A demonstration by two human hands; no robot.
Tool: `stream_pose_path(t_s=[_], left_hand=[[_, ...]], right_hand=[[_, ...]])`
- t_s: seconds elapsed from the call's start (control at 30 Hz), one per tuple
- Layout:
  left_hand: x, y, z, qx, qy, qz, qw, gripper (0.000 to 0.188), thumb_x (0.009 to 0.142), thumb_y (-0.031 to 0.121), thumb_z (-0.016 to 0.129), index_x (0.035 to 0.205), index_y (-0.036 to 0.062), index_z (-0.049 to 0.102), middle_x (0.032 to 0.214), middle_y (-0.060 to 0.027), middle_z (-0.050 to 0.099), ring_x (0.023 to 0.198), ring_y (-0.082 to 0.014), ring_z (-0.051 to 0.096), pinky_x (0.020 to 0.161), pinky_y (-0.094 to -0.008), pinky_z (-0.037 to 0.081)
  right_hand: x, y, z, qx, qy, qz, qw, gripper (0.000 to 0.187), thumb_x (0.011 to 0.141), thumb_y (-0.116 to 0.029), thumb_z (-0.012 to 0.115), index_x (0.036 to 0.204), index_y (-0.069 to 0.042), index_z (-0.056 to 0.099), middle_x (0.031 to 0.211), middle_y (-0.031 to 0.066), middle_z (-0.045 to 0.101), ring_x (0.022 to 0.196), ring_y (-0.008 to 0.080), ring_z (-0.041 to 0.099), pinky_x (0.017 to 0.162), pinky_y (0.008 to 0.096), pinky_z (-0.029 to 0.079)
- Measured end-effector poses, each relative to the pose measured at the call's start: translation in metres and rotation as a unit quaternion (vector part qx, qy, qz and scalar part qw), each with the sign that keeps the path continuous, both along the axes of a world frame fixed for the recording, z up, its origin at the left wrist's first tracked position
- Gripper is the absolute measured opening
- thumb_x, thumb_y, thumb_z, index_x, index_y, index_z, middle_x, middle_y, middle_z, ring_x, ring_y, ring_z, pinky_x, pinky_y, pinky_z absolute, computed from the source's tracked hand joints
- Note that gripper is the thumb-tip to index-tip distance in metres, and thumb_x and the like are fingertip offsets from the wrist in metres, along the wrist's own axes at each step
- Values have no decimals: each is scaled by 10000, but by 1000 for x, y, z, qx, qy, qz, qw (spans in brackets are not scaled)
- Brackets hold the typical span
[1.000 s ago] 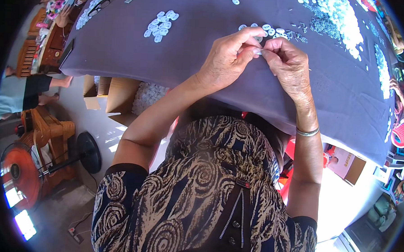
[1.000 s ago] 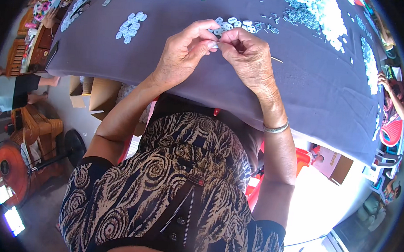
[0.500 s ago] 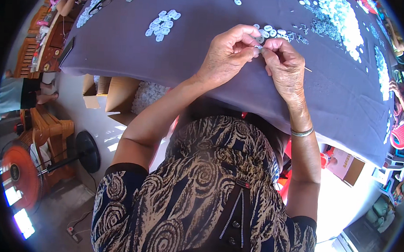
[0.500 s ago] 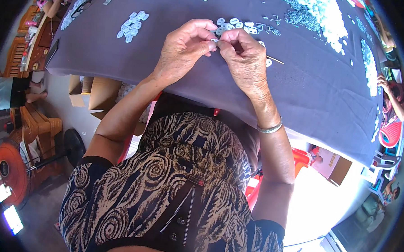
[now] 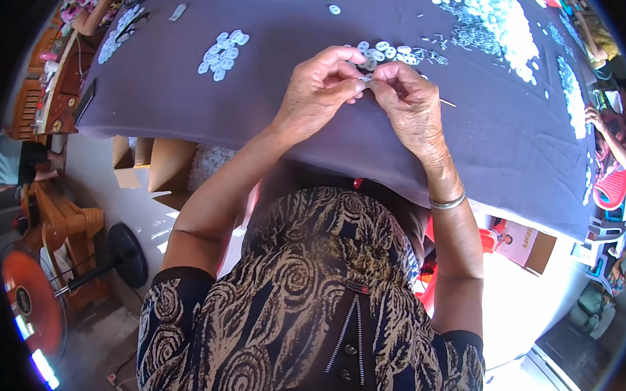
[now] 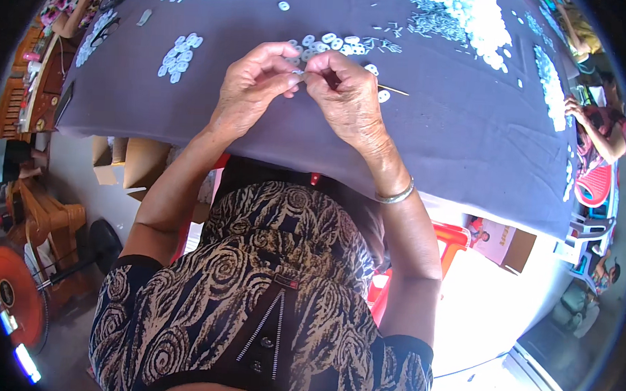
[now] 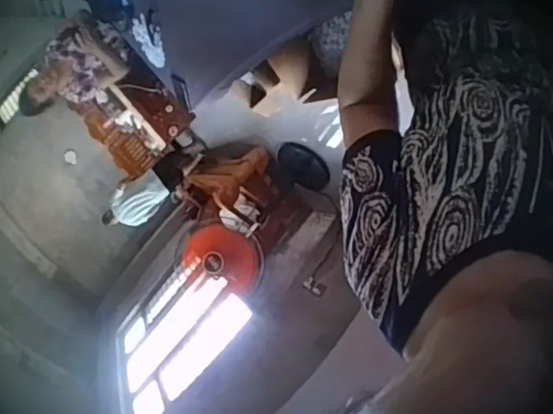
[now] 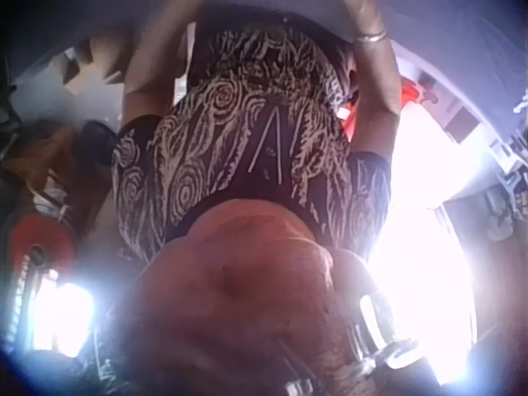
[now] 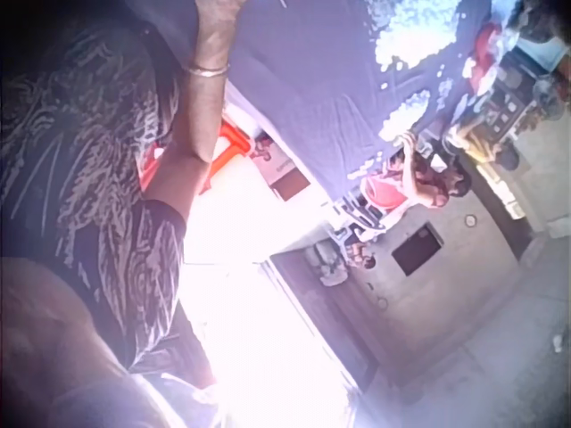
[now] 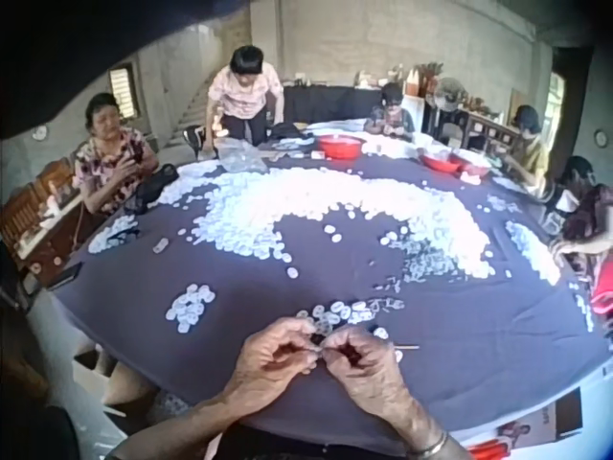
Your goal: The recorder is sorting and threading small white plastic fasteners onto a thin wire at a workshop table.
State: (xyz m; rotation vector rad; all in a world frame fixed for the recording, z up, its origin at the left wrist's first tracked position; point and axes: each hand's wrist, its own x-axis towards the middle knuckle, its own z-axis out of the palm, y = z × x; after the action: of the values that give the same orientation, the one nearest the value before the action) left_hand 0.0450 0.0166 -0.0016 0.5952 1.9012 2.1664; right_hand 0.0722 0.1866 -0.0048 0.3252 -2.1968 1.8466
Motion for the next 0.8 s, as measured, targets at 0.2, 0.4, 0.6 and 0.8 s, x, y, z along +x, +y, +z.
stream_pose_path(t_s=[0.2, 0.4, 0.6, 0.8], left_hand=[[-1, -1, -7, -19, -3, 17, 1000, 267, 849, 4, 612, 1109, 34, 559, 853, -38, 606, 744, -89, 576, 663, -225, 492], [-3, 4, -13, -39, -18, 38, 998, 249, 853, 15, 616, 1095, 41, 563, 857, -38, 604, 742, -84, 569, 638, -223, 478], [-3, 5, -15, -13, -20, 33, 999, 262, 852, 20, 619, 1105, 59, 561, 865, -36, 604, 744, -87, 570, 638, -224, 475], [0, 7, -14, -16, -3, 39, 999, 238, 854, 9, 590, 1082, 38, 528, 830, -53, 599, 706, -76, 559, 621, -227, 488]], right_hand=[[-14, 58, 17, 207, -19, -145, 967, 55, 842, -41, 608, 885, -14, 631, 737, 0, 619, 680, 44, 533, 626, 205, 442], [-32, 82, 6, 312, 0, -182, 933, 127, 809, -115, 646, 897, -23, 647, 735, 61, 640, 683, 120, 605, 650, 269, 480], [-54, 71, 4, 383, 1, -142, 913, 140, 785, -128, 658, 874, -20, 662, 767, 77, 657, 697, 191, 637, 664, 295, 495], [-58, 64, 6, 411, -65, -152, 897, 160, 763, -147, 681, 868, -26, 671, 749, 70, 659, 674, 179, 634, 653, 295, 495]])
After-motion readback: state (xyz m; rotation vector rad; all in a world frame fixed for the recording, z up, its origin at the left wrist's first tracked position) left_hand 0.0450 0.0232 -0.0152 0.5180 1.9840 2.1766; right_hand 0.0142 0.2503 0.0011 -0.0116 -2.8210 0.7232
